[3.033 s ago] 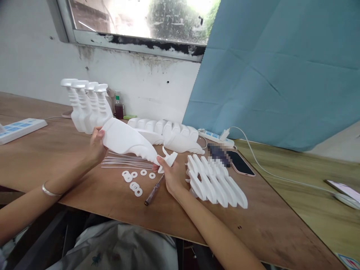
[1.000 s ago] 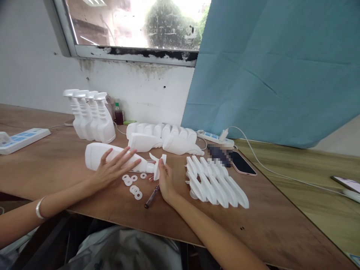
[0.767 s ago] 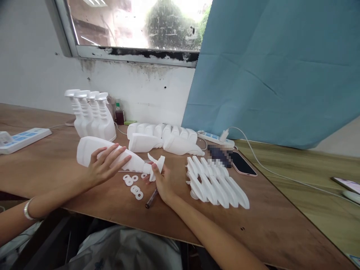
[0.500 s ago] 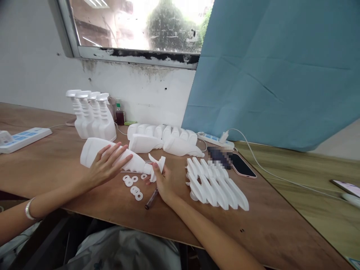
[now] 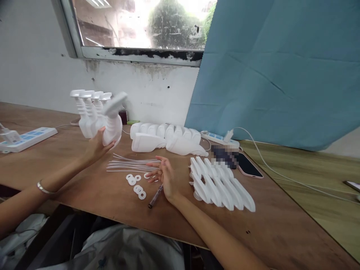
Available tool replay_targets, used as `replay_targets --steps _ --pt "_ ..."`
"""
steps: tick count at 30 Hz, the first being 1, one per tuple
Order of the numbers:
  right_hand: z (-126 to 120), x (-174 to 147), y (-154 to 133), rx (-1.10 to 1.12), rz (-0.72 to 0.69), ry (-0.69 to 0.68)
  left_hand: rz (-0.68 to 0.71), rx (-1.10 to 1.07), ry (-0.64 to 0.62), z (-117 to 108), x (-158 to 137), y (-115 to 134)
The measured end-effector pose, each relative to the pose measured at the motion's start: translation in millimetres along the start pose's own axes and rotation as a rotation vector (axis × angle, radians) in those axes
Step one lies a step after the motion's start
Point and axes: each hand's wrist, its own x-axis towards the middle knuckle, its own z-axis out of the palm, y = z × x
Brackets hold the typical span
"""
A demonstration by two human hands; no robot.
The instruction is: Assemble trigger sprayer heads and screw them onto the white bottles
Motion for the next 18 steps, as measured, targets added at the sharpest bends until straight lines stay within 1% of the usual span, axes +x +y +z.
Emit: replay_targets --steps 2,4,8,12,14,16,18 --pt "-1.1 0.2 1.0 -0.037 -0.006 0.027 -0.132 -0.056 -0.031 10.5 5.6 -8.1" --pt "-1.9 0.4 1.6 -0.067 -0.017 0.032 -0.181 -0.097 -0.049 20.5 9.3 -13.4" --pt "-1.3 -0.3 0.8 -0.161 -0.015 0.036 -0.142 -0.106 -0.055 37.2 12.1 -16.6" --pt "-1.7 -0.6 2.4 -0.319 -0.011 0.043 -0.14 -0.007 -0.138 50.2 14.6 -15.7" --pt "-3.3 0.1 4.0 -0.395 -0.018 0.037 -0.165 0.055 -0.143 56.0 17.2 -15.7" --pt "-5.7 0.9 4.6 -0.52 -0.031 0.039 -0.182 0.132 -0.119 61.2 20.1 -15.7" --pt "-8.6 1.5 4.0 -0.715 -0.069 0.047 -0.198 0.222 -0.104 65.1 22.6 -15.7"
